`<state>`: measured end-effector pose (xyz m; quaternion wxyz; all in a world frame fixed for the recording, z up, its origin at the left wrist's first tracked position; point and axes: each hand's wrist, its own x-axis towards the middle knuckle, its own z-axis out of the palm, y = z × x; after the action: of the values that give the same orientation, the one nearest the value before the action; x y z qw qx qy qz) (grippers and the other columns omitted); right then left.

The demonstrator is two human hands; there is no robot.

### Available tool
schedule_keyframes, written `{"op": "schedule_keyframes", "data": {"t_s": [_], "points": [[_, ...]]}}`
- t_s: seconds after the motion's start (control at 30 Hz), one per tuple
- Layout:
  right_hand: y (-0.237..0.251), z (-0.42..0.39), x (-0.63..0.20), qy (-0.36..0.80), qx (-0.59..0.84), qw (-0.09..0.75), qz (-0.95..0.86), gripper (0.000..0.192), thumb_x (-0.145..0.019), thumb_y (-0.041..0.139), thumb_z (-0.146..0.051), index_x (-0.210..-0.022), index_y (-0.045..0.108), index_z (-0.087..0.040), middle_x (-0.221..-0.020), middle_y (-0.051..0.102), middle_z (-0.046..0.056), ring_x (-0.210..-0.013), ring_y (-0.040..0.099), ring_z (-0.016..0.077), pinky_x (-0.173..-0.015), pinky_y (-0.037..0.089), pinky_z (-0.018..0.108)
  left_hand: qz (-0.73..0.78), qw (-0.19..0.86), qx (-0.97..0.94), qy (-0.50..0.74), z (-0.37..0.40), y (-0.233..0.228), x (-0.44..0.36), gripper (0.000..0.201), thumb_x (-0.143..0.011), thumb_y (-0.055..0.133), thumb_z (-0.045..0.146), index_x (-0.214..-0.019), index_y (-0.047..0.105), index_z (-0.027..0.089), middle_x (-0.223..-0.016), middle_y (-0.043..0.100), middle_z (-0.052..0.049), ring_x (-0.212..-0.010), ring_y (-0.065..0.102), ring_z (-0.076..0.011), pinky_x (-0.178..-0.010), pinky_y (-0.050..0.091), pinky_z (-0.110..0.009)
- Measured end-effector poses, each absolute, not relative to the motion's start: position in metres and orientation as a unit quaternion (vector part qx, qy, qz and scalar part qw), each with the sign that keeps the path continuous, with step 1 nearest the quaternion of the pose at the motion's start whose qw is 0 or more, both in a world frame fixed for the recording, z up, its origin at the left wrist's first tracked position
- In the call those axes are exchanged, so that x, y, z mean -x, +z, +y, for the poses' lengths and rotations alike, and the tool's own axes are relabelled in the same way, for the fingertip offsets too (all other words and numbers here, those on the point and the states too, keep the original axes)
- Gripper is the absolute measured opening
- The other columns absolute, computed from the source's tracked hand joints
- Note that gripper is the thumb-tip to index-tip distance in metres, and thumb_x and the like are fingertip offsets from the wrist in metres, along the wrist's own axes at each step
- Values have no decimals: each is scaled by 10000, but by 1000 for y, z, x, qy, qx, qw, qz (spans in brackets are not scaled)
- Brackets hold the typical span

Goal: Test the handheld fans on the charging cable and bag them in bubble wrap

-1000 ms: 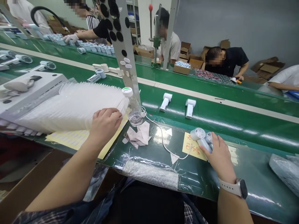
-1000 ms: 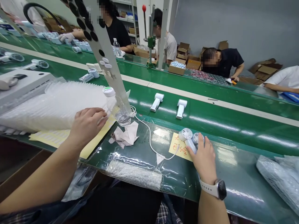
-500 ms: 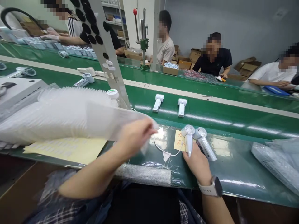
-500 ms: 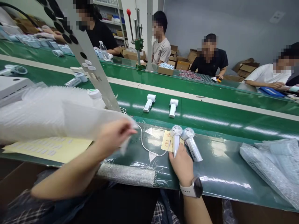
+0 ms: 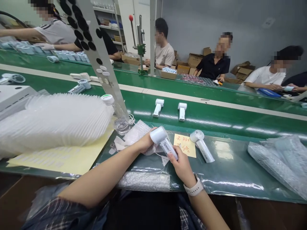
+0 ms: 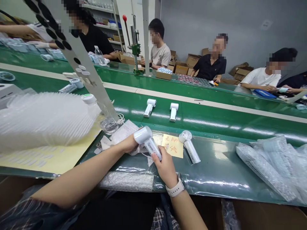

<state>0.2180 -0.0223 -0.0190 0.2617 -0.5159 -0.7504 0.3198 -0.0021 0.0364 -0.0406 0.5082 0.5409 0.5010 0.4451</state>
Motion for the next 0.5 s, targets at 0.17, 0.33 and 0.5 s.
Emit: {"op": "schedule_keyframes", "data": {"t_s": [0.17,0.33,0.5], "points": [[-29,-19,-212,274,554,230,-752,247,-968,654,-324,-1178,685,-198,-1083,752,95,-983,731,280,-817,552,345,538,512,-480,466,50,-32,22,456,-835,589,431,-1217,514,194,-704,465,59,-562,468,-127,-569,420,-251],[-34,-32,-205,251,554,206,-767,361,-916,721,-235,-1274,704,-196,-1065,685,110,-852,685,261,-749,516,335,549,411,-564,459,30,-6,19,339,-919,556,236,-1250,617,201,-750,516,33,-705,484,-155,-710,396,-273],[-20,-30,-206,277,531,240,-764,318,-894,730,-278,-1201,718,-197,-1038,682,102,-844,651,246,-779,509,346,407,77,-883,219,-14,19,2,378,-977,484,75,-1305,645,174,-901,691,-49,-859,614,-229,-762,437,-351]]}}
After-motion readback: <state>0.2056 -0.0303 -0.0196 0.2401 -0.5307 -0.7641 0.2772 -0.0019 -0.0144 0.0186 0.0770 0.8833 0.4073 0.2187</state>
